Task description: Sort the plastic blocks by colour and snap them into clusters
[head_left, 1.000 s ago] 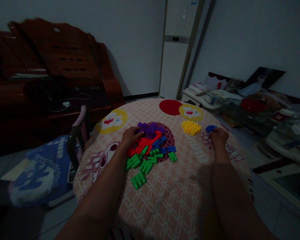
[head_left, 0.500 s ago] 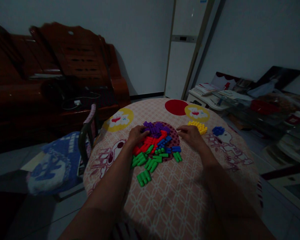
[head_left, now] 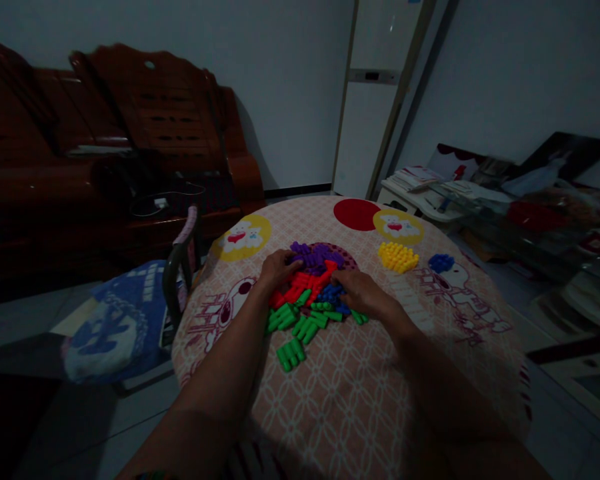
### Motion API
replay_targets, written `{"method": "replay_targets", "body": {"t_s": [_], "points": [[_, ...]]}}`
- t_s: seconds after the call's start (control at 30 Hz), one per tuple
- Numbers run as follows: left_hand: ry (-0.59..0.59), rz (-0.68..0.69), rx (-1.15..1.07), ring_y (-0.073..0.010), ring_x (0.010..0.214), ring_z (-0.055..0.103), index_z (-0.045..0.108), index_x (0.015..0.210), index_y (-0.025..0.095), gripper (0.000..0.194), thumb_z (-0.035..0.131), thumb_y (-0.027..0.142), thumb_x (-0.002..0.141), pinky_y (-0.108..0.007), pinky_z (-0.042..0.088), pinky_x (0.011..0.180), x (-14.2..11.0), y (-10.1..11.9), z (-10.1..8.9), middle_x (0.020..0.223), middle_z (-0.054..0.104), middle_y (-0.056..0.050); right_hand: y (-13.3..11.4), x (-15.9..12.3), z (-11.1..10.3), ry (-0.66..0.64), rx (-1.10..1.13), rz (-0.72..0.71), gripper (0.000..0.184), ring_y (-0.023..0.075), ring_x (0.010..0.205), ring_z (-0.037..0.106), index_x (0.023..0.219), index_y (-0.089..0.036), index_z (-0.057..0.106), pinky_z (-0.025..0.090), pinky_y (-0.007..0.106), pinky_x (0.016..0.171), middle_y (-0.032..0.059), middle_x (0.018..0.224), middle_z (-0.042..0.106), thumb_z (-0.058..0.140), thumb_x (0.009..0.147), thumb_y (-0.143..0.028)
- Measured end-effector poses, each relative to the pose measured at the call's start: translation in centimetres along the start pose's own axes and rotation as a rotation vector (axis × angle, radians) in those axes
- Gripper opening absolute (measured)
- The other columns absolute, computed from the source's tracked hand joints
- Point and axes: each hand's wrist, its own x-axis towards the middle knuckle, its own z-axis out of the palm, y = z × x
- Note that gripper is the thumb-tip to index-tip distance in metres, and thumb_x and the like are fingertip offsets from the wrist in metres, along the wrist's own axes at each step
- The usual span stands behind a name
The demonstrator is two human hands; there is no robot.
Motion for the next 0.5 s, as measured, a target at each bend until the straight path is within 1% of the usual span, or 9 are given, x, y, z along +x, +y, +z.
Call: {"method": "replay_targets", "body": {"t_s": [0.1,0.17,0.27,0.33,0.4,0.47,0.5], "points": [[0.0,-0.009,-0.011,-0.0254,0.105,0.067,0.074,0.118,0.02,0.042,0.062,0.042,0.085,-0.033,0.051,0.094,0.0,0.0,0.0,0.118,0.074,-0.009,-0.3,0.0,-0.3,-0.03,-0.033,0.0,0.025,0.0201,0.088,0.06,0.093,-0.019,0.062,0.038,0.028,0.075,0.0065,0.096,0.069,0.062,0.072,-0.005],[-0.001,-0.015,-0.017,-0.0249,0.104,0.067,0.074,0.118,0.021,0.042,0.063,0.042,0.084,-0.033,0.051,0.094,0.1,-0.1,0.1,0.118,0.074,-0.008,-0.6,0.2,-0.4,-0.028,-0.042,0.001,0.018,0.0192,0.084,0.059,0.087,-0.019,0.062,0.037,0.028,0.073,0.0061,0.092,0.068,0.064,0.074,-0.006],[0.003,-0.018,-0.016,-0.0252,0.102,0.068,0.074,0.12,0.02,0.043,0.063,0.043,0.085,-0.033,0.052,0.093,0.2,-0.3,0.2,0.117,0.074,-0.009,-0.8,0.4,-0.1,-0.02,-0.04,-0.002,0.014,0.0187,0.08,0.059,0.081,-0.019,0.062,0.037,0.028,0.071,0.0047,0.086,0.068,0.066,0.074,-0.007],[0.004,-0.021,-0.004,-0.0262,0.103,0.069,0.074,0.12,0.02,0.044,0.062,0.044,0.085,-0.033,0.051,0.093,0.2,-0.3,0.3,0.118,0.074,-0.01,-0.7,0.4,-0.1,-0.013,-0.009,-0.02,0.018,0.0192,0.083,0.062,0.087,-0.02,0.066,0.039,0.027,0.074,0.0039,0.089,0.07,0.067,0.075,-0.007],[0.001,-0.027,0.007,-0.0268,0.104,0.068,0.073,0.122,0.019,0.045,0.062,0.045,0.086,-0.033,0.051,0.093,0.2,-0.3,0.3,0.119,0.073,-0.01,-0.3,0.2,-0.4,0.026,0.028,-0.031,0.029,0.0202,0.092,0.064,0.102,-0.022,0.069,0.042,0.028,0.081,0.0045,0.1,0.072,0.068,0.076,-0.009],[0.002,-0.032,0.004,-0.027,0.106,0.068,0.073,0.123,0.02,0.046,0.062,0.045,0.086,-0.033,0.051,0.094,0.2,-0.3,0.2,0.122,0.072,-0.011,0.6,0.0,-1.1,0.074,0.035,-0.008,0.037,0.0215,0.099,0.064,0.114,-0.022,0.069,0.044,0.03,0.086,0.0068,0.109,0.073,0.069,0.078,-0.012],[0.005,-0.031,-0.001,-0.0271,0.106,0.068,0.073,0.123,0.02,0.046,0.062,0.044,0.086,-0.033,0.051,0.095,0.2,-0.3,0.2,0.122,0.072,-0.011,1.2,-0.1,-1.6,0.102,0.027,0.025,0.038,0.0223,0.099,0.065,0.115,-0.021,0.069,0.045,0.031,0.087,0.0084,0.11,0.073,0.069,0.078,-0.013]]}}
